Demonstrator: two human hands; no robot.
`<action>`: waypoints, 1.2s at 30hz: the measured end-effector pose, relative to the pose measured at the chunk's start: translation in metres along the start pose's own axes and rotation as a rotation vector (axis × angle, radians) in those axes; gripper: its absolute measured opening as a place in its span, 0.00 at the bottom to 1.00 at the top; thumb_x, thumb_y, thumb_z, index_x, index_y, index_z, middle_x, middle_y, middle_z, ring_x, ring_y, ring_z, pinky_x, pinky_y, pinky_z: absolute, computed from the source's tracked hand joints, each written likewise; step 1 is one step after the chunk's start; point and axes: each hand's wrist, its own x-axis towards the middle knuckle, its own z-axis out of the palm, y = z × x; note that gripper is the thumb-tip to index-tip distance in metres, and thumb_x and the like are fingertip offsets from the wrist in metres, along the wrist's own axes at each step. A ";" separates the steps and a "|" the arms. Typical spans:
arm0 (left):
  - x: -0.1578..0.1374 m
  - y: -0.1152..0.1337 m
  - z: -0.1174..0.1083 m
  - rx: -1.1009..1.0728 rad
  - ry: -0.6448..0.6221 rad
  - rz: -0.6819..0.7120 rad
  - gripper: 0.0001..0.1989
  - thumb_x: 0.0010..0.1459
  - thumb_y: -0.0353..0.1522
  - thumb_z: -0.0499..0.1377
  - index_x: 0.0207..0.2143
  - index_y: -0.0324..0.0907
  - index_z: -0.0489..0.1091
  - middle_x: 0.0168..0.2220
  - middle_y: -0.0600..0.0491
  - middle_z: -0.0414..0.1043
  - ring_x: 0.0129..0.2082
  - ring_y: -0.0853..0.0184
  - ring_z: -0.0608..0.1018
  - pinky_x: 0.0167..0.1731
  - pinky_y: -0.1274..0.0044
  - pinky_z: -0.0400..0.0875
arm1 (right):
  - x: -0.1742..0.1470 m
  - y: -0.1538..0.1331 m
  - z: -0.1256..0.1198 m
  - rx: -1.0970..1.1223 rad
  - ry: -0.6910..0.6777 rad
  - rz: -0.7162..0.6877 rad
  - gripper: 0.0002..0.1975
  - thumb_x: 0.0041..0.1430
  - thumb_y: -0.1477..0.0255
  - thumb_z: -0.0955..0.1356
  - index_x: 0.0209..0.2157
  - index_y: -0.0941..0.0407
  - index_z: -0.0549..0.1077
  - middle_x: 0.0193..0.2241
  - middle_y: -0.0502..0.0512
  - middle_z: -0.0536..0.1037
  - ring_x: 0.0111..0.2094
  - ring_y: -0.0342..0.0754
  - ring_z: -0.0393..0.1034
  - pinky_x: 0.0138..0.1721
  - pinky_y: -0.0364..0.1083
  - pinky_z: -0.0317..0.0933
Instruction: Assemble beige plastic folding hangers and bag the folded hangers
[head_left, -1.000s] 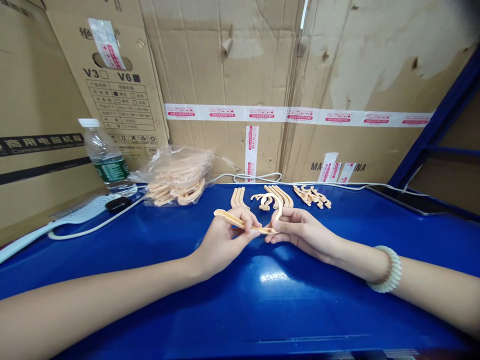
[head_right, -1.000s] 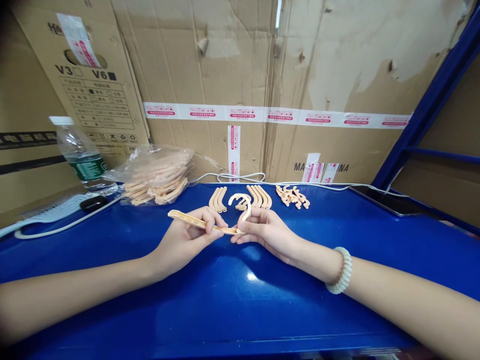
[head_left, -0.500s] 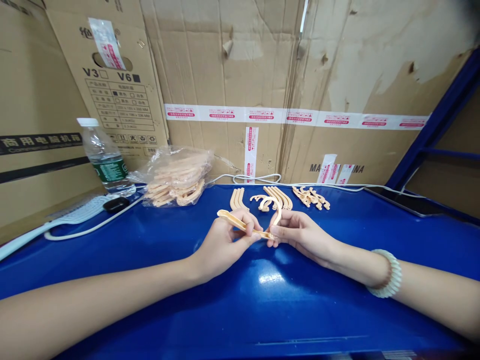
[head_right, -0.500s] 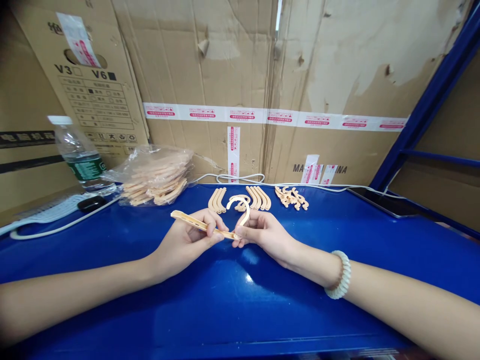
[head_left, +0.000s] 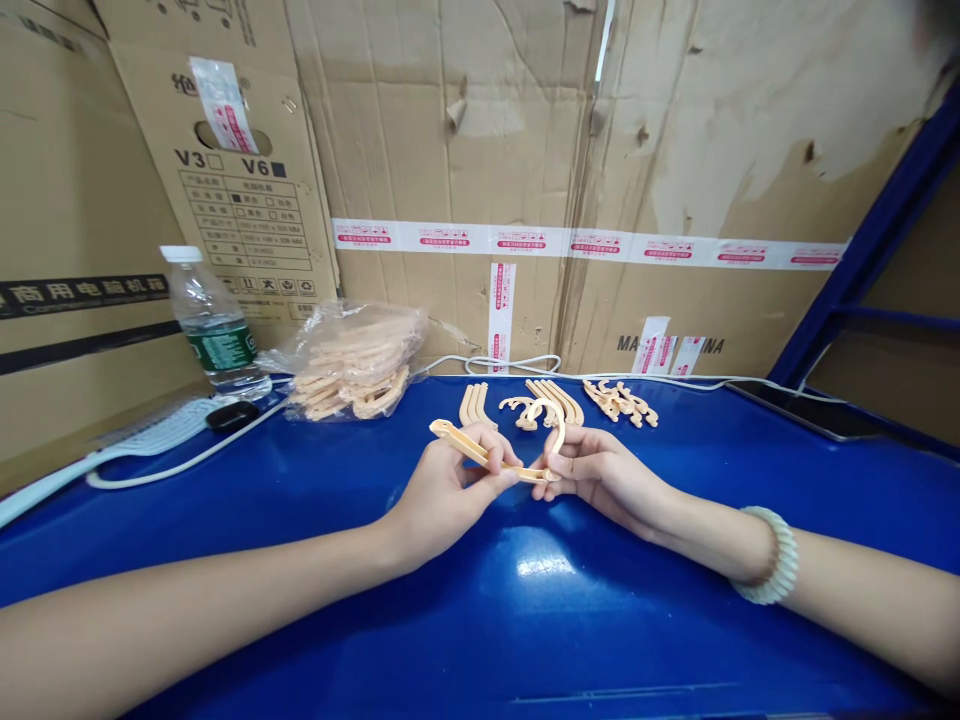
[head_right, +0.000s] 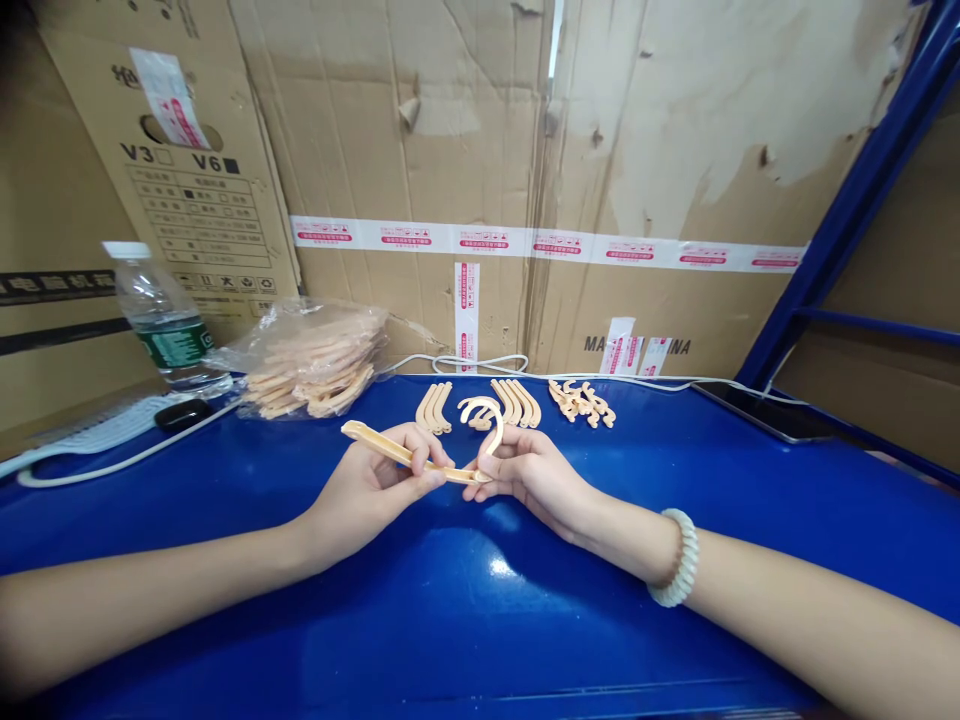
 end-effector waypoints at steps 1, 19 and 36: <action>0.000 0.000 0.000 0.002 -0.002 -0.003 0.10 0.54 0.26 0.60 0.25 0.41 0.60 0.31 0.56 0.67 0.36 0.68 0.75 0.39 0.75 0.71 | 0.000 0.000 0.000 -0.006 -0.003 -0.003 0.11 0.46 0.71 0.75 0.25 0.59 0.70 0.24 0.53 0.77 0.27 0.45 0.75 0.34 0.43 0.68; 0.000 0.003 0.000 0.051 -0.070 -0.021 0.10 0.54 0.27 0.60 0.24 0.41 0.59 0.31 0.55 0.68 0.33 0.69 0.73 0.33 0.78 0.68 | 0.000 0.007 0.001 -0.140 0.074 -0.086 0.15 0.42 0.67 0.77 0.24 0.59 0.69 0.20 0.49 0.74 0.22 0.42 0.70 0.27 0.42 0.61; 0.003 0.000 0.000 -0.051 0.102 -0.238 0.20 0.45 0.27 0.67 0.38 0.40 0.61 0.32 0.54 0.75 0.32 0.67 0.79 0.36 0.75 0.73 | -0.003 0.007 0.010 -0.257 0.072 -0.143 0.15 0.47 0.63 0.76 0.27 0.58 0.71 0.20 0.46 0.71 0.18 0.38 0.63 0.19 0.40 0.60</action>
